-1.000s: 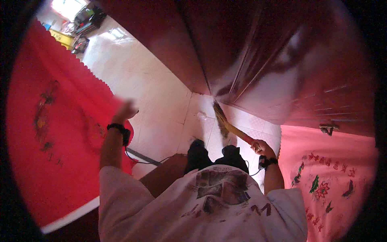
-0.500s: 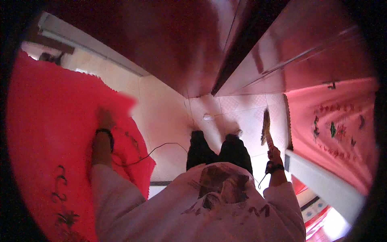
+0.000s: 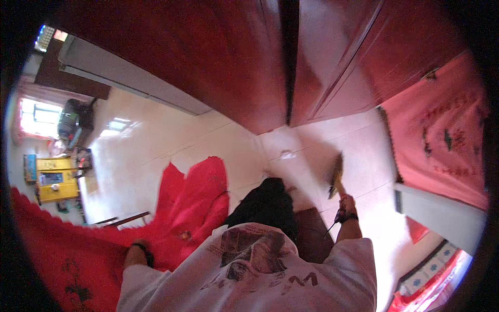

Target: The recorder is sweeping the tiled floor of a living room using a straw broom.

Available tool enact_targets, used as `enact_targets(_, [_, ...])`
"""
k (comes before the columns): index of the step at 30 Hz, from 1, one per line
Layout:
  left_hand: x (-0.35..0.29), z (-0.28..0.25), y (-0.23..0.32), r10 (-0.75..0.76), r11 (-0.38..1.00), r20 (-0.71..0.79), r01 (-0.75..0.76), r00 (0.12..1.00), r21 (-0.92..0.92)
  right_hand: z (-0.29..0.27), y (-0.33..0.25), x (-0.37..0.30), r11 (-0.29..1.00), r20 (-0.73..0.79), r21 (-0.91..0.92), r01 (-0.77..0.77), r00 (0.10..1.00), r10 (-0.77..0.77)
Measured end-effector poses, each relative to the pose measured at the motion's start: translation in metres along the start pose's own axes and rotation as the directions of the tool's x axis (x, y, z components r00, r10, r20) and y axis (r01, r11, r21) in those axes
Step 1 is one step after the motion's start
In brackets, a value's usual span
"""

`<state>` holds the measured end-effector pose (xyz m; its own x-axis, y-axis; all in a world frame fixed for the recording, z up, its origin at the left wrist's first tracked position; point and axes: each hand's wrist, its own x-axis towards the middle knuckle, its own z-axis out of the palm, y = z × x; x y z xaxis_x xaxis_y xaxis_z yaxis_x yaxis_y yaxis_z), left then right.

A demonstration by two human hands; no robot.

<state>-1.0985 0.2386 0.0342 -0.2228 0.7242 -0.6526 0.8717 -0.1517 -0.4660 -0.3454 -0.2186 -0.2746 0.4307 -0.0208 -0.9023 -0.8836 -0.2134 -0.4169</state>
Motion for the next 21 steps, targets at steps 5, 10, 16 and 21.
enact_targets(5, [-0.069,0.004,-0.021,-0.055,0.964,0.103,0.079,0.993,-0.253,0.063,0.022,0.008,0.988,0.211,0.152,-0.026,0.978,-0.007])
enact_targets(10, [-0.055,0.032,-0.048,-0.017,0.891,0.098,0.059,0.995,-0.449,0.137,0.083,-0.025,0.992,0.190,-0.057,-0.110,0.975,0.119])
enact_targets(16, [0.021,0.109,-0.056,0.081,0.740,0.138,0.033,0.987,-0.672,0.164,0.095,-0.079,0.893,0.247,-0.390,0.223,0.960,-0.132])
enact_targets(21, [0.045,0.123,-0.142,0.004,0.568,0.146,0.118,0.989,-0.814,0.312,0.089,-0.233,0.349,0.387,-0.777,0.524,0.835,-0.391])
